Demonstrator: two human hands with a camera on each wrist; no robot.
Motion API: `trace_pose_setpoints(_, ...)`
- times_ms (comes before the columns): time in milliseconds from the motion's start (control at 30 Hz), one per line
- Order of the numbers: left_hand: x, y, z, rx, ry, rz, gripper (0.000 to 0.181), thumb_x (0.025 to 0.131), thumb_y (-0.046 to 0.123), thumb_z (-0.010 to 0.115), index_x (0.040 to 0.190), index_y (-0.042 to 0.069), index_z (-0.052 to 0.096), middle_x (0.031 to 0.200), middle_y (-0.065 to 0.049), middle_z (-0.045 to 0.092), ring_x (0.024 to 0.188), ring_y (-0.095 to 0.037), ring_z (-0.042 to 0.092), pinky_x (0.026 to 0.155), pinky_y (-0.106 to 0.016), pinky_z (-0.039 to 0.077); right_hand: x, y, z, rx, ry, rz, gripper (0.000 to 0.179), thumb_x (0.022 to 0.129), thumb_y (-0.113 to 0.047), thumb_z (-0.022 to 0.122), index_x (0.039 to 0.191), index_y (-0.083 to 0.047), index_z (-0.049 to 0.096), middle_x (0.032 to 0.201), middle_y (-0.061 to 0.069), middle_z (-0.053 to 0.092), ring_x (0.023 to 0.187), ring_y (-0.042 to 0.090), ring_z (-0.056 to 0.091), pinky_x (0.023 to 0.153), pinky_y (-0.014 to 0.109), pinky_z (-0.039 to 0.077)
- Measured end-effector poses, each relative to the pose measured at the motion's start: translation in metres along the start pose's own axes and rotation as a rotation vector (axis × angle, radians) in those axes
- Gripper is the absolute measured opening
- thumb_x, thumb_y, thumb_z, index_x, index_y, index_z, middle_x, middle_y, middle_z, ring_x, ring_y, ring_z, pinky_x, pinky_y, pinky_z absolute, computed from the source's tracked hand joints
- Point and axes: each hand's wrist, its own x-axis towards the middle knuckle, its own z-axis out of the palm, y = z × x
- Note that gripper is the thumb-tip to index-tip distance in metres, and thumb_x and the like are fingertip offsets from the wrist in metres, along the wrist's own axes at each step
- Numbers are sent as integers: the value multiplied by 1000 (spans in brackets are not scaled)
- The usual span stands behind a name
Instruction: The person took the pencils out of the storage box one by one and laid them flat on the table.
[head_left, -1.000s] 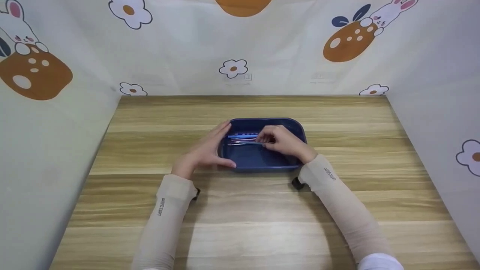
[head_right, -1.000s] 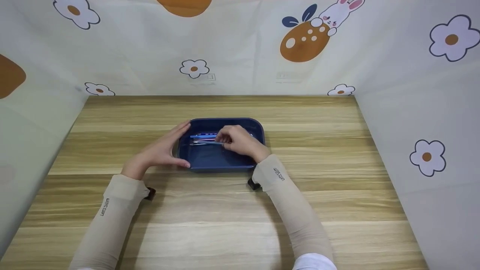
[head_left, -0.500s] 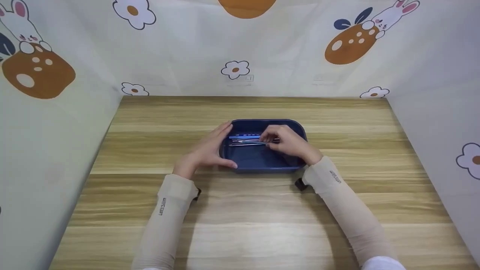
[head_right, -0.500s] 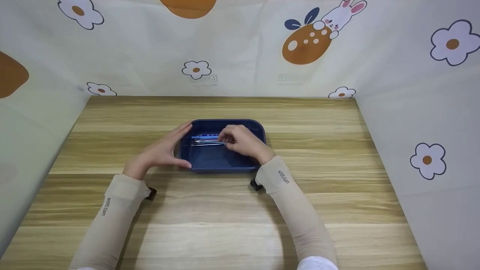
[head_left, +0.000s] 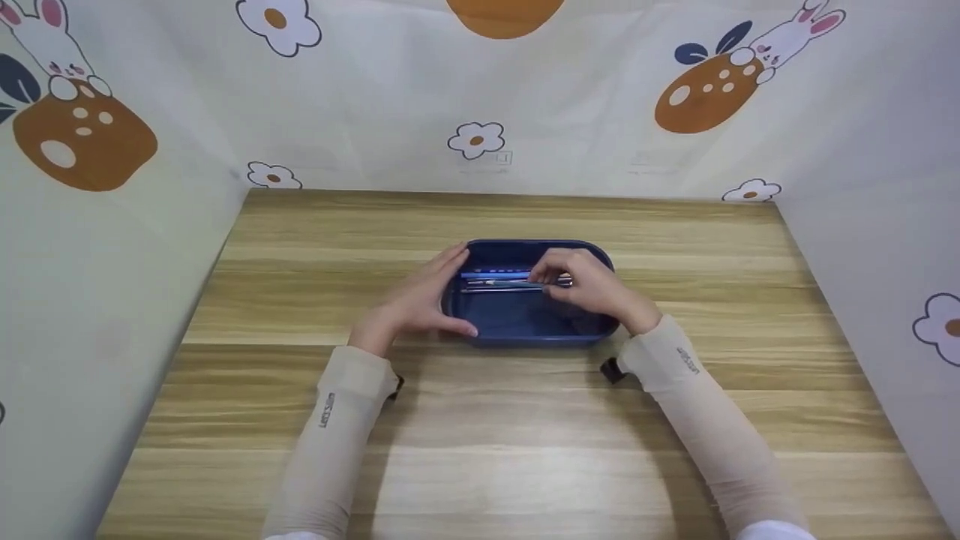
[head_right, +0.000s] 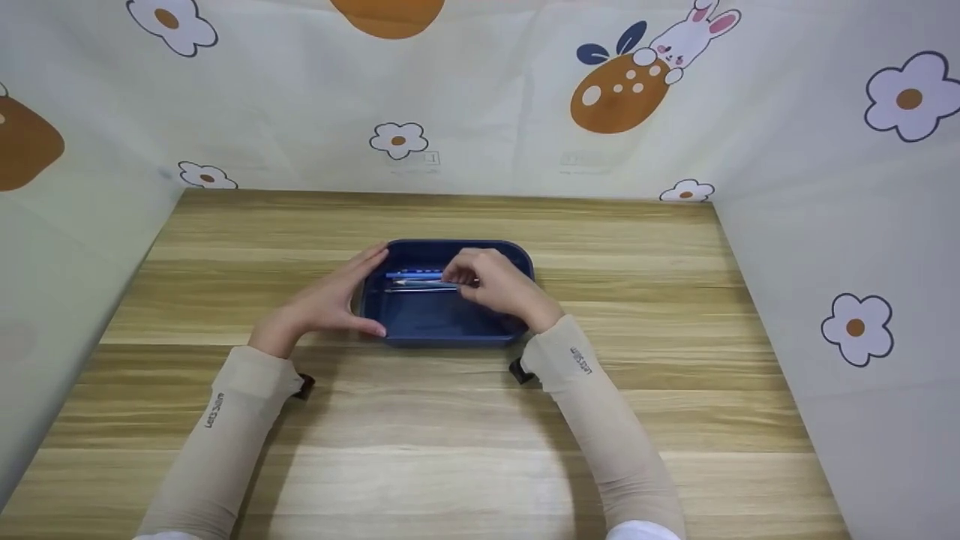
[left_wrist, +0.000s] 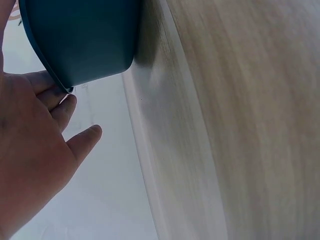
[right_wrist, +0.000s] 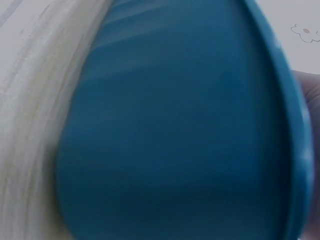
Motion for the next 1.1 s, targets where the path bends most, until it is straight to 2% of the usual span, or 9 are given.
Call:
trace_pose_setpoints(200,-1,2,-1,0,2,27,128,68,57,85,161,7,12,170,-5,6,157,-25,6,129,-43,13,-6,-4,-7,13,8,-21,23,83,8,68,101,-5,73,98,8,74,87,22,69,77,34,59)
trace_pose_setpoints(500,-1,1,-1,0,2,10,128,68,58,85,161,9,12,170,-4,6,158,-23,6,129,-42,13,-16,-10,-14,23,6,-13,23,83,10,67,101,-4,73,99,10,73,88,23,67,78,38,59)
trace_pose_setpoints(900,-1,0,-1,4,-1,0,129,68,62,84,161,11,11,170,0,4,158,-22,5,129,-42,13,-31,-16,-23,32,18,-2,21,84,9,67,101,-3,72,99,9,72,89,21,67,79,31,58)
trace_pose_setpoints(1100,-1,-1,0,-13,2,6,129,68,61,84,161,11,11,170,-1,4,158,-22,5,129,-43,14,-40,-18,-27,19,40,-26,24,82,12,67,101,-3,72,99,9,72,86,23,66,76,28,57)
